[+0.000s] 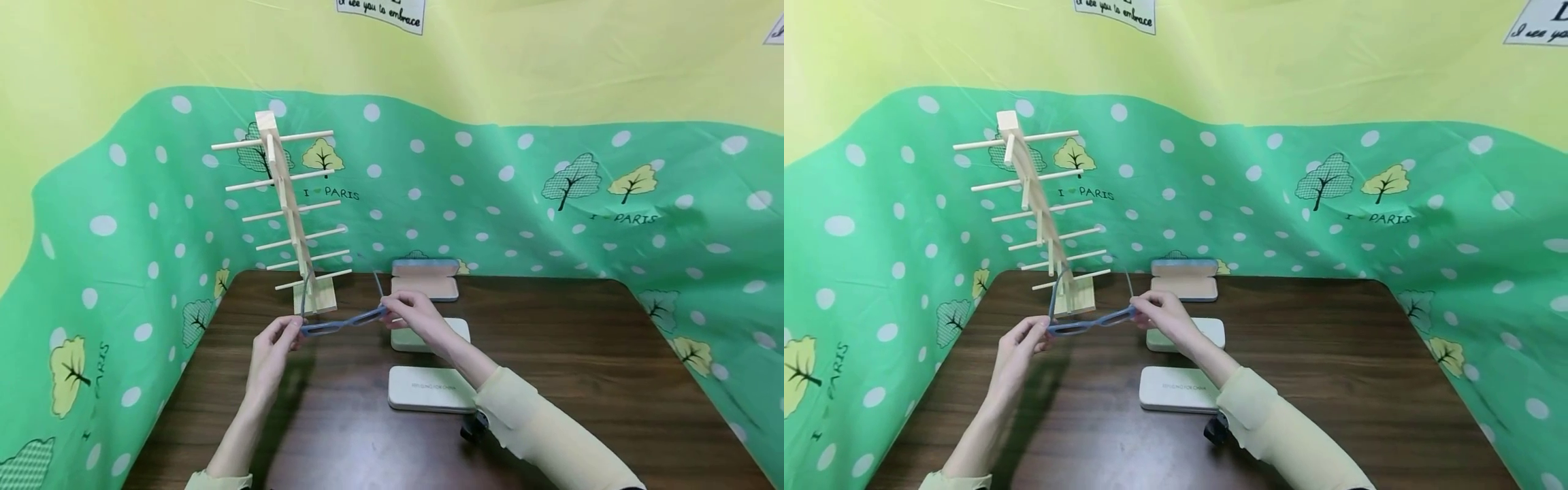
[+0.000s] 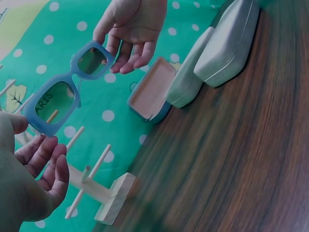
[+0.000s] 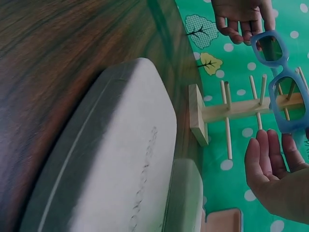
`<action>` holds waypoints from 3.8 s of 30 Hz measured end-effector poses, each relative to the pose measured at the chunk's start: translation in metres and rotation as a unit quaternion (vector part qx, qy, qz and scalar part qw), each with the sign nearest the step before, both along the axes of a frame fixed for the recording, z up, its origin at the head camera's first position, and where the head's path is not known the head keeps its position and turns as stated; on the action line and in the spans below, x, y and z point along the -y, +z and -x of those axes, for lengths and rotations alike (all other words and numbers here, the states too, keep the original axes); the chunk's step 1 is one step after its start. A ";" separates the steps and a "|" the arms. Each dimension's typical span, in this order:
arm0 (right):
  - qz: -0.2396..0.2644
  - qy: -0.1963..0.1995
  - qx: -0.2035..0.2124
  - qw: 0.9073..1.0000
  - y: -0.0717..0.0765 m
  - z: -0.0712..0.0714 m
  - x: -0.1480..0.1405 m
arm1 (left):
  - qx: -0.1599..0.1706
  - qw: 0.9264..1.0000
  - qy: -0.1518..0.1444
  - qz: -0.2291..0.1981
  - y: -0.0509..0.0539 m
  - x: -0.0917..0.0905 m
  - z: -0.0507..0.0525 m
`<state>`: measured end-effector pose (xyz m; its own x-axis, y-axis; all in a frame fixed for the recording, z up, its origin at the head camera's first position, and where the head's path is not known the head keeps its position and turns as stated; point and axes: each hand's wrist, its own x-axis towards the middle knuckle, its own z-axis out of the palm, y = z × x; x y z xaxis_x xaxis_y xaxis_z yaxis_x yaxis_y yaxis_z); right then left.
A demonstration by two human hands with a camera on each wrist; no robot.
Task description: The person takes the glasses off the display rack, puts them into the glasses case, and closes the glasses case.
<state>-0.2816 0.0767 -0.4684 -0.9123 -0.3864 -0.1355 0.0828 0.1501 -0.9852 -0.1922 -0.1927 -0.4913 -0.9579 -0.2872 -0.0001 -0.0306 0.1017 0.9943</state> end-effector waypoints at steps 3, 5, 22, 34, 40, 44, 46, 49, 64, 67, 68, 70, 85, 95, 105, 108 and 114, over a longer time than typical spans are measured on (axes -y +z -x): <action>0.001 -0.004 0.002 1.000 -0.001 -0.004 -0.008 | 0.000 1.000 -0.005 -0.001 -0.002 -0.007 0.003; 0.003 -0.006 0.004 1.000 -0.002 -0.006 -0.015 | -0.001 1.000 -0.008 -0.001 -0.003 -0.012 0.005; -0.010 -0.062 -0.007 0.998 -0.008 -0.025 -0.064 | -0.029 0.996 -0.058 0.058 -0.010 -0.053 0.015; -0.020 -0.110 -0.013 0.994 -0.007 -0.036 -0.087 | -0.049 0.991 -0.105 0.068 -0.010 -0.078 0.022; -0.029 -0.118 -0.018 0.992 -0.008 -0.040 -0.098 | -0.061 0.985 -0.131 0.091 -0.012 -0.085 0.026; -0.030 -0.115 -0.021 0.993 -0.008 -0.042 -0.103 | -0.070 0.982 -0.138 0.109 -0.012 -0.087 0.027; -0.033 -0.114 -0.023 0.993 -0.008 -0.044 -0.104 | -0.075 0.981 -0.142 0.111 -0.013 -0.088 0.027; -0.034 -0.114 -0.023 0.993 -0.007 -0.045 -0.106 | -0.081 0.980 -0.145 0.114 -0.013 -0.088 0.028; -0.038 -0.112 -0.018 0.993 -0.007 -0.049 -0.111 | -0.093 0.971 -0.186 0.120 -0.016 -0.088 0.027; -0.037 -0.114 -0.013 0.993 -0.007 -0.049 -0.111 | -0.097 0.969 -0.190 0.122 -0.017 -0.089 0.026; -0.038 -0.115 -0.011 0.993 -0.007 -0.049 -0.111 | -0.097 0.969 -0.190 0.123 -0.017 -0.089 0.027; -0.037 -0.118 -0.008 0.992 -0.007 -0.049 -0.111 | -0.098 0.969 -0.189 0.124 -0.018 -0.089 0.027; -0.003 -0.117 0.008 0.993 -0.011 -0.050 -0.110 | -0.127 0.965 -0.186 0.132 -0.021 -0.092 0.029; 0.001 -0.125 0.020 0.992 -0.013 -0.051 -0.109 | -0.171 0.964 -0.168 0.119 -0.023 -0.099 0.029; -0.028 -0.157 0.016 0.987 -0.016 -0.052 -0.102 | -0.190 0.969 -0.139 0.078 -0.027 -0.105 0.030; -0.047 -0.167 0.002 0.985 -0.017 -0.053 -0.099 | -0.194 0.970 -0.130 0.068 -0.026 -0.107 0.029; -0.074 -0.184 -0.037 0.979 -0.017 -0.056 -0.094 | -0.194 0.971 -0.127 0.061 -0.026 -0.112 0.029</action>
<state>-0.2253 0.1704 -0.4852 -0.9955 -0.0101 -0.0941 0.0880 0.2655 -0.9601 -0.2210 -0.0806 -0.5169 -0.9192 -0.0166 0.3934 0.3847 0.1752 0.9062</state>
